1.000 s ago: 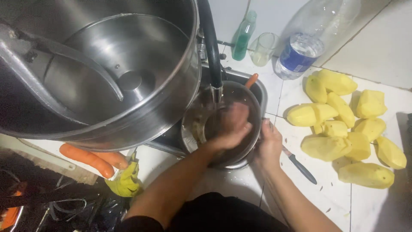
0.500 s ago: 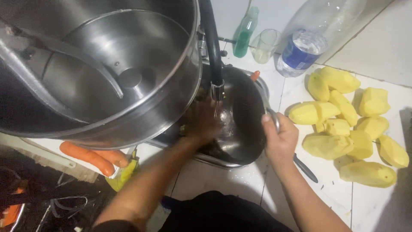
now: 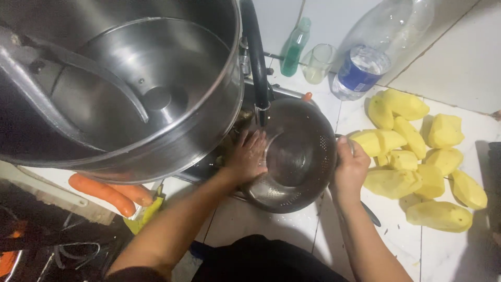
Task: Peeling potatoes in a sink, weighing them on a scale, and processing them through a slicing machine.
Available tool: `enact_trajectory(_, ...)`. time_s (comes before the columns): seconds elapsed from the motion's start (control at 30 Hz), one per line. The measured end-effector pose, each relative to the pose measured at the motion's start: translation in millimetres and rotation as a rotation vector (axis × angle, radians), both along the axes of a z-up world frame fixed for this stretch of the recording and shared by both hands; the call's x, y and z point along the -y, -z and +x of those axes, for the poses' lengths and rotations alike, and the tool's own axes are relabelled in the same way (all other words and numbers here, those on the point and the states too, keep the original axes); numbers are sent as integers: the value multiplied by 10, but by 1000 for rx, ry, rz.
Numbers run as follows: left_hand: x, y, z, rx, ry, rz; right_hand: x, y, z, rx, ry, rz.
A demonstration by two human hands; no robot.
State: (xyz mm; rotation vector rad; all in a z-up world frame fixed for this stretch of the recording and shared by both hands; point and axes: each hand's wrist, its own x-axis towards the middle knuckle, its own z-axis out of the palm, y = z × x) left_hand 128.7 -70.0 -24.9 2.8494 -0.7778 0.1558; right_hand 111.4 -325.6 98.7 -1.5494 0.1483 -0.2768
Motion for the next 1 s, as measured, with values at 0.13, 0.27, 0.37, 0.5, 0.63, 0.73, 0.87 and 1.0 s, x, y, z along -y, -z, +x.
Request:
enact_trajectory(0.13,34,-198,-320,-488,85,186,-74,-141,-49,44,61,5)
enact_trajectory(0.27,-162,271,-360,-455,188,87,25,-13,-87,140,64,-16)
enact_trajectory(0.37,-221,373,-346,-339,-42,-217,20,-107,-175,325,87,-530)
enact_trajectory(0.5,-257,290,-331,-139,-454,-418,-54,-289,-215,494,35,-806)
enact_trajectory(0.63,-419,735,-242,-717,-621,-1038,-24,-233,15,119,2,-6)
enact_trajectory(0.73,-286,-191,-525,-544,-464,-1465,194,127,166,-371,93,596)
enact_trajectory(0.87,-194,-446,-667,-392,-504,-1371,480,760,72,-493,47,500)
enact_trajectory(1.0,-155,-332,-535,-185,-307,-1349,490,437,-156,-622,-59,245)
